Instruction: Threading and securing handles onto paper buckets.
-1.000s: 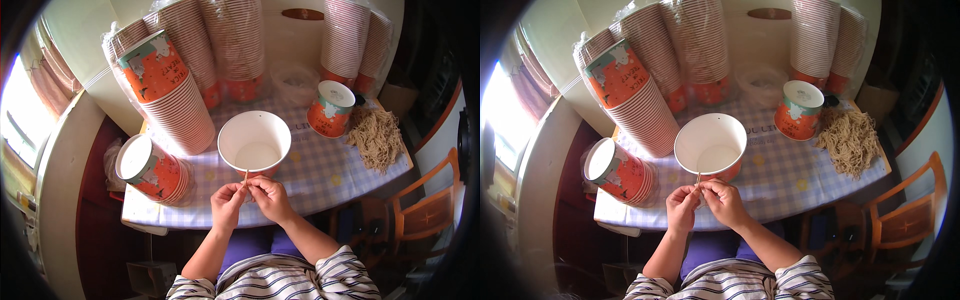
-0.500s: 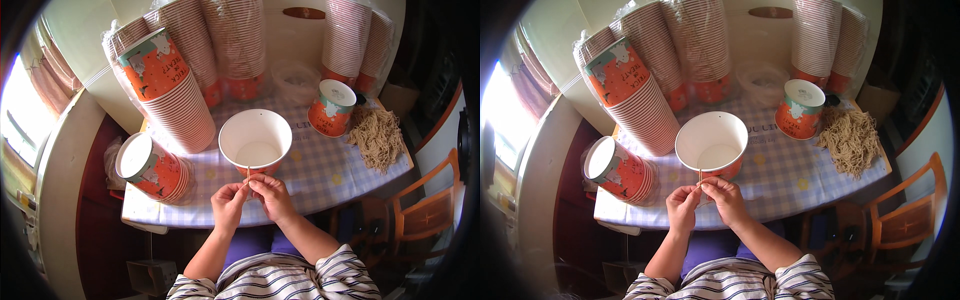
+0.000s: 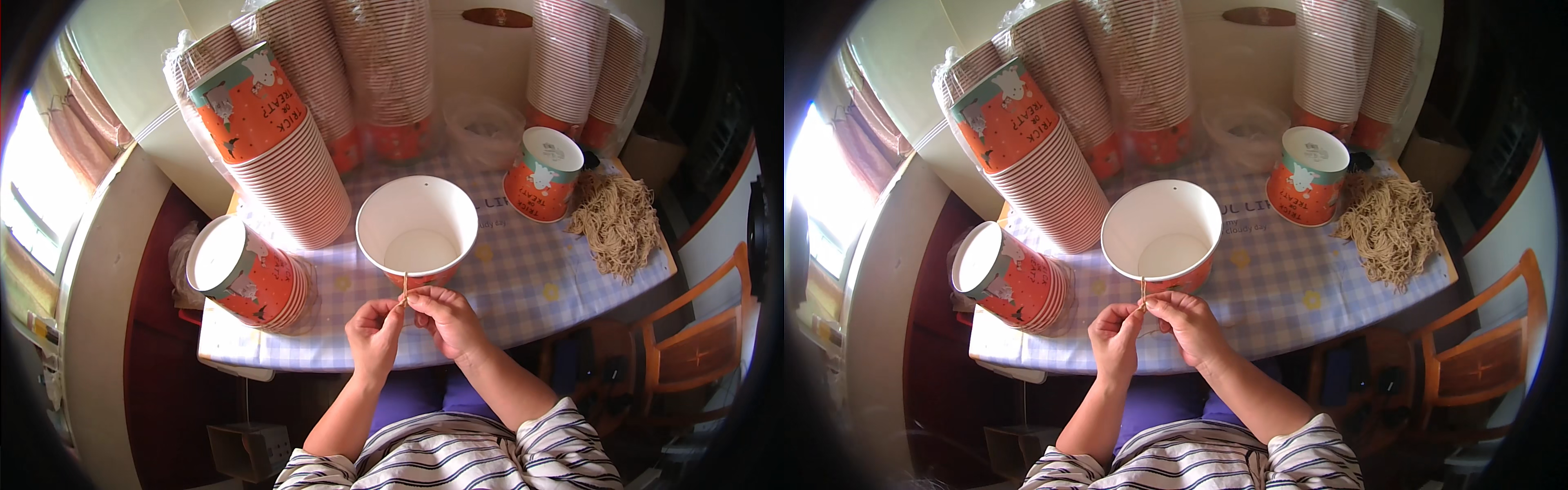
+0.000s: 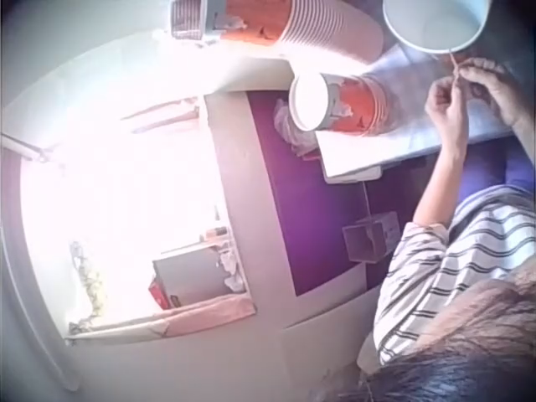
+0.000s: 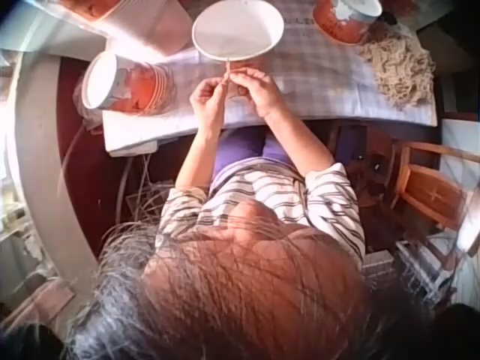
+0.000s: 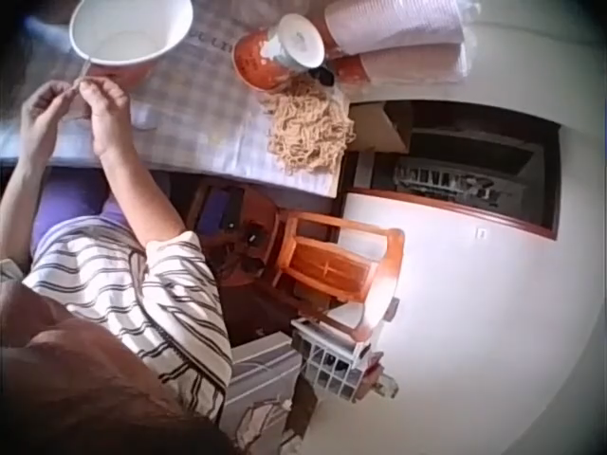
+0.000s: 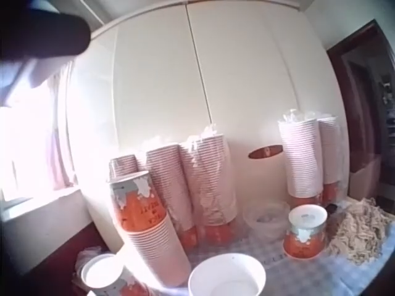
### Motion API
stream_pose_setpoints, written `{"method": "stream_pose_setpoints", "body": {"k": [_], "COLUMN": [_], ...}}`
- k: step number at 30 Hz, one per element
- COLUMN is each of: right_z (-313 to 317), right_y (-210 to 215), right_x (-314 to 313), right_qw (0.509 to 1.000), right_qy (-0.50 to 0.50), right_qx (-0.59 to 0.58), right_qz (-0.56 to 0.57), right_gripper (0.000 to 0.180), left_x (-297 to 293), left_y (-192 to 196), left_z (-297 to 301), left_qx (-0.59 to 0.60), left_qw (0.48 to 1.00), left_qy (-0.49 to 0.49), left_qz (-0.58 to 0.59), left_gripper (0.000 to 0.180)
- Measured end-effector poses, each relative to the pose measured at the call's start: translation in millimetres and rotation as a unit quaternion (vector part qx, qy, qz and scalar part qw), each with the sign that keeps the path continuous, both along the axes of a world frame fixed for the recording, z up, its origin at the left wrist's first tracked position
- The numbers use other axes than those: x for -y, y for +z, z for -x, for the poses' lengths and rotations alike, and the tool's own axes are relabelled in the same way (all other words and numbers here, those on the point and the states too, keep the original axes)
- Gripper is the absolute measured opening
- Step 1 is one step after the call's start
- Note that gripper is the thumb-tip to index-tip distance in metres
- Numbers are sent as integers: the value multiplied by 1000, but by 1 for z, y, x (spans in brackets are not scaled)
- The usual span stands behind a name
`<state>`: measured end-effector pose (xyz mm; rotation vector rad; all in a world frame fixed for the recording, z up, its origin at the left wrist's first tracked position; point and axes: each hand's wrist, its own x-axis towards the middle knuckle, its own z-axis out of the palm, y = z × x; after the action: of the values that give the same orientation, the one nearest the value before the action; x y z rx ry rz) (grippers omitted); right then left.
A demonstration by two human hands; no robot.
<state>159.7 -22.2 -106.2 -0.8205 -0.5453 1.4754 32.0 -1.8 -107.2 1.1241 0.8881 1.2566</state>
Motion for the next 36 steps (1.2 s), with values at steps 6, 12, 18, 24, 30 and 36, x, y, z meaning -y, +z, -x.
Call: {"method": "stream_pose_setpoints", "body": {"k": [6,12,18,24,30,36], "right_z": [1,0,3,5,3,2], "right_y": [0,-4,-1,-1,-2,-2], "right_x": [0,-1,2,2,3,3], "right_qw": [999,999,996,999,999,999], "right_qy": [-16,7,5,-44,-45,-41], "right_qx": [51,-38,-78,2,4,-10], "right_qz": [-2,18,42,8,7,21], "right_gripper": [13,12,13,14,14,13], "left_x": [2,1,1,-1,-9,-13], "left_y": [1,2,3,-2,-5,-6], "left_z": [-2,-4,-3,-4,-2,1], "left_qx": [11,-25,-86,-78,-264,-290], "left_qw": [1000,999,994,989,851,822], "left_qy": [19,30,26,69,143,143], "left_qz": [-20,-28,-59,-108,-431,-469], "left_gripper": [4,6,6,9,28,29]}}
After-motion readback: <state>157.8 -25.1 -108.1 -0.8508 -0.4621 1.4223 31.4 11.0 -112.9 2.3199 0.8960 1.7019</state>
